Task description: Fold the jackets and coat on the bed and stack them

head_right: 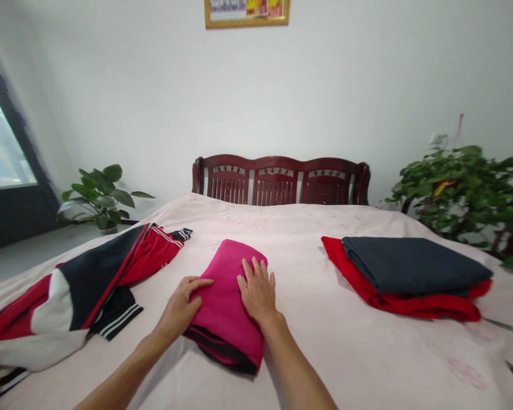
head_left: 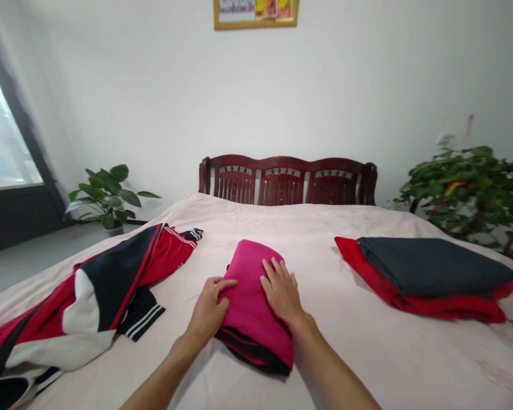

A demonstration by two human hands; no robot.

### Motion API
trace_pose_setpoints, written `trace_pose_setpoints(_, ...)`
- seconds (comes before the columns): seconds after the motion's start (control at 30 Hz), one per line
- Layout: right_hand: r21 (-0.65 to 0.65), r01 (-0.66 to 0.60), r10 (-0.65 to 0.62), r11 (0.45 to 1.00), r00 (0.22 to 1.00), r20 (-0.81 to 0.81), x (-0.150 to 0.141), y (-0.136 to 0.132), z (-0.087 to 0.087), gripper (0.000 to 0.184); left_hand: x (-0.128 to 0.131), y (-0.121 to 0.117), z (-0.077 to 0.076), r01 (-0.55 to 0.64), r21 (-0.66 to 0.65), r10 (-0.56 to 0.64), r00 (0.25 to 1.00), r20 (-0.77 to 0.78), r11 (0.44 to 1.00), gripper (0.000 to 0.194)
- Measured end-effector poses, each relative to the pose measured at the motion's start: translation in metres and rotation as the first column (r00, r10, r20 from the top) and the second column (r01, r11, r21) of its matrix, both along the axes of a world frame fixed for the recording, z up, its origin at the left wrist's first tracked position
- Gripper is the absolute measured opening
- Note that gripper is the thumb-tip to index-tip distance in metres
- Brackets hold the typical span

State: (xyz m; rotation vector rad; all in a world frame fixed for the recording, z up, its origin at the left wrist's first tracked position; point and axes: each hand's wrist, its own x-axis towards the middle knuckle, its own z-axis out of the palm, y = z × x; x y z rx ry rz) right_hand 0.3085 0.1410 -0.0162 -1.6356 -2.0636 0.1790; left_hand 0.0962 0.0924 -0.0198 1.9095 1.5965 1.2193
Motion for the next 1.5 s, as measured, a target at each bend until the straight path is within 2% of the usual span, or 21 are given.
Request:
trace_pose_setpoints(0.1,-0.062,-0.091,0.096,0.994,0.992,0.081,-0.011,0.012,-0.009,0.059,-0.013,0.003,-0.022,0.038,-0.127,-0.059,0.985,-0.163,0.991,0.052)
trace_pose_setpoints(0.27,-0.098,-0.134,0.141,0.986,0.987,0.072,-0.017,0.023,-0.022,0.060,-0.013,-0.005,-0.046,0.061,-0.142,-0.105,0.939,-0.327,0.988,0.054)
trace_pose_setpoints(0.33,-0.090,-0.133,0.131,0.987,0.991,-0.021,-0.015,0.025,-0.023,0.059,-0.010,-0.010,-0.049,0.012,-0.144,-0.065,0.928,-0.368,0.989,0.055)
trace_pose_setpoints(0.4,-0.074,-0.056,0.035,0.996,0.965,-0.260,-0.011,0.026,-0.023,0.060,-0.009,-0.013,-0.051,-0.023,-0.138,-0.030,0.928,-0.373,0.990,0.055)
trace_pose_setpoints(0.43,-0.094,0.015,-0.055,0.995,0.900,-0.433,-0.008,0.027,-0.024,0.064,-0.008,-0.014,-0.051,-0.027,-0.132,-0.023,0.932,-0.362,0.991,0.054)
trace_pose_setpoints(0.5,-0.201,0.131,-0.236,0.971,0.666,-0.708,0.001,0.025,-0.025,0.071,-0.008,-0.014,-0.051,-0.024,-0.122,-0.018,0.943,-0.333,0.992,0.054)
trace_pose_setpoints(0.53,-0.260,0.146,-0.297,0.954,0.555,-0.777,0.007,0.023,-0.025,0.073,-0.008,-0.014,-0.050,-0.025,-0.119,-0.015,0.947,-0.320,0.993,0.053)
trace_pose_setpoints(0.57,-0.299,0.136,-0.327,0.944,0.489,-0.809,0.013,0.020,-0.025,0.072,-0.008,-0.014,-0.049,-0.024,-0.117,-0.014,0.951,-0.308,0.993,0.053)
trace_pose_setpoints(0.6,-0.325,0.084,-0.326,0.942,0.460,-0.826,0.019,0.016,-0.025,0.068,-0.008,-0.014,-0.049,-0.023,-0.112,-0.011,0.956,-0.294,0.993,0.053)
trace_pose_setpoints(0.63,-0.359,-0.012,-0.318,0.933,0.437,-0.842,0.024,0.011,-0.025,0.064,-0.008,-0.014,-0.049,-0.019,-0.107,-0.012,0.960,-0.279,0.994,0.053)
trace_pose_setpoints(0.67,-0.401,-0.138,-0.325,0.906,0.381,-0.865,0.028,0.006,-0.024,0.060,-0.008,-0.013,-0.048,-0.013,-0.101,-0.014,0.965,-0.260,0.995,0.053)
trace_pose_setpoints(0.77,-0.468,-0.518,-0.464,0.717,0.146,-0.873,0.031,-0.006,-0.020,0.051,-0.010,-0.010,-0.051,0.013,-0.081,-0.028,0.981,-0.194,0.997,0.053)
trace_pose_setpoints(0.8,-0.458,-0.592,-0.516,0.663,0.082,-0.853,0.029,-0.008,-0.020,0.050,-0.011,-0.008,-0.052,0.017,-0.076,-0.030,0.985,-0.171,0.997,0.053)
trace_pose_setpoints(0.83,-0.448,-0.626,-0.550,0.638,0.038,-0.834,0.025,-0.009,-0.020,0.047,-0.012,-0.007,-0.053,0.022,-0.073,-0.033,0.988,-0.150,0.997,0.054)
trace_pose_setpoints(0.9,-0.442,-0.646,-0.586,0.622,-0.010,-0.810,0.017,-0.008,-0.020,0.041,-0.014,-0.005,-0.054,0.025,-0.074,-0.034,0.993,-0.111,0.997,0.055)
trace_pose_setpoints(0.97,-0.455,-0.624,-0.602,0.636,-0.032,-0.798,0.009,-0.008,-0.022,0.037,-0.016,-0.005,-0.054,0.022,-0.087,-0.029,0.997,-0.072,0.996,0.057)
trace_pose_setpoints(1.1,-0.437,-0.559,-0.569,0.705,-0.078,-0.818,0.002,-0.017,-0.023,0.041,-0.020,-0.006,-0.053,0.029,-0.112,-0.025,0.999,0.042,0.993,0.060)
trace_pose_setpoints(1.23,-0.324,-0.456,-0.442,0.829,-0.177,-0.879,0.020,-0.034,-0.014,0.047,-0.025,-0.001,-0.060,0.017,-0.161,0.007,0.989,0.149,0.987,0.062)
trace_pose_setpoints(1.37,-0.208,-0.328,-0.289,0.921,-0.222,-0.931,0.065,-0.042,0.019,0.048,-0.029,0.007,-0.074,0.025,-0.209,0.012,0.985,0.174,0.978,0.064)
trace_pose_setpoints(1.43,-0.168,-0.241,-0.221,0.956,-0.216,-0.951,0.096,-0.039,0.045,0.046,-0.030,0.010,-0.079,0.008,-0.196,0.023,0.987,0.156,0.981,0.065)
trace_pose_setpoints(1.5,-0.103,-0.102,-0.123,0.989,-0.215,-0.969,0.130,-0.030,0.075,0.043,-0.032,0.012,-0.082,-0.007,-0.197,0.034,0.990,0.136,0.980,0.066)
